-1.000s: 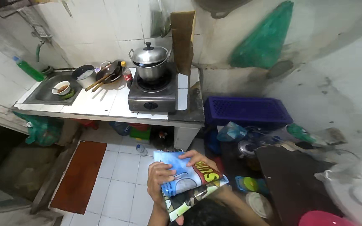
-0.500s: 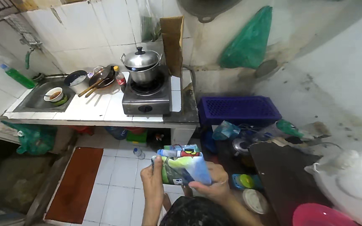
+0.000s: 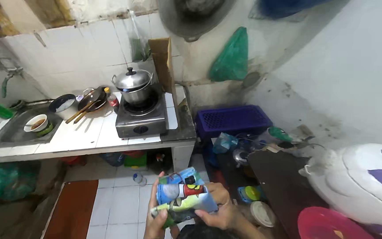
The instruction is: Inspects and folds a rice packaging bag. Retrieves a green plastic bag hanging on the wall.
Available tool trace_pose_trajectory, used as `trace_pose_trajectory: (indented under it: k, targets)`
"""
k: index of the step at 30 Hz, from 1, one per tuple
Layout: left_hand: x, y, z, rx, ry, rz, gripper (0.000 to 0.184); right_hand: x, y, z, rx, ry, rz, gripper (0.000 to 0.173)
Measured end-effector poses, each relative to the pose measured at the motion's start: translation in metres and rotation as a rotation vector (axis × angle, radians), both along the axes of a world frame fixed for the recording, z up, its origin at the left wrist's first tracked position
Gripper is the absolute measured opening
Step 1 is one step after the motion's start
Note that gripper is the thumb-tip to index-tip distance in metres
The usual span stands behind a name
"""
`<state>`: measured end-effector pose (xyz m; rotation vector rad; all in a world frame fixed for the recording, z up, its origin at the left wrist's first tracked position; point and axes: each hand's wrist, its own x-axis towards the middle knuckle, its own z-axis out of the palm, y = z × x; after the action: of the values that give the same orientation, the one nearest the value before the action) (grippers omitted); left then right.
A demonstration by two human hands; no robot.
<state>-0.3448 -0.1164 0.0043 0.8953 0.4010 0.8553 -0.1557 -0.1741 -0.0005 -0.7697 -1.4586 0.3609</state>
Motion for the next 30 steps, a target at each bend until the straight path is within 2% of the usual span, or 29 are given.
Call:
trace_pose_trajectory:
  k: [2,3,7,11,14,16,18,21,22,25,27,30]
  targets:
    - [-0.003,0.006,-0.009,0.193,0.025,-0.037,0.098,0.001,-0.002,-0.004,-0.038,0.023,0.041,0.021]
    - [-0.005,0.005,-0.008,0.252,0.059,-0.014,0.093,0.002,-0.002,-0.008,-0.05,0.032,0.058,0.022]
    - [-0.006,-0.003,-0.011,0.354,0.14,0.053,0.041,0.004,-0.008,-0.02,-0.112,0.03,0.076,0.024]
    - [-0.001,-0.009,-0.018,0.33,0.189,0.178,0.007,-0.003,-0.017,-0.027,-0.168,0.054,0.039,0.023]
    - [0.008,-0.005,-0.013,0.325,0.206,0.266,0.019,-0.014,-0.024,-0.03,-0.214,0.126,-0.084,0.019]
    - [0.017,0.001,-0.01,0.397,0.188,0.271,0.017,-0.021,-0.025,-0.025,-0.231,0.262,-0.219,0.016]
    - [0.027,0.008,-0.007,0.516,0.17,0.303,0.015,-0.021,-0.021,-0.018,-0.253,0.474,-0.285,0.033]
    - [0.038,0.022,-0.008,0.691,0.192,0.324,0.016,-0.001,-0.015,-0.014,-0.373,0.613,-0.182,0.085]
    - [0.043,0.025,-0.01,0.724,0.212,0.326,0.017,0.006,-0.014,-0.013,-0.441,0.633,-0.136,0.091]
    - [0.066,0.034,-0.014,0.754,0.242,0.32,0.017,0.03,-0.004,-0.022,-0.556,0.698,-0.052,0.079]
    - [0.091,0.042,-0.016,0.676,0.204,0.315,0.017,0.053,0.008,-0.029,-0.493,0.727,-0.015,0.063]
    - [0.133,0.067,-0.017,0.563,0.262,0.287,0.048,0.088,0.032,-0.035,-0.446,0.777,-0.057,0.037]
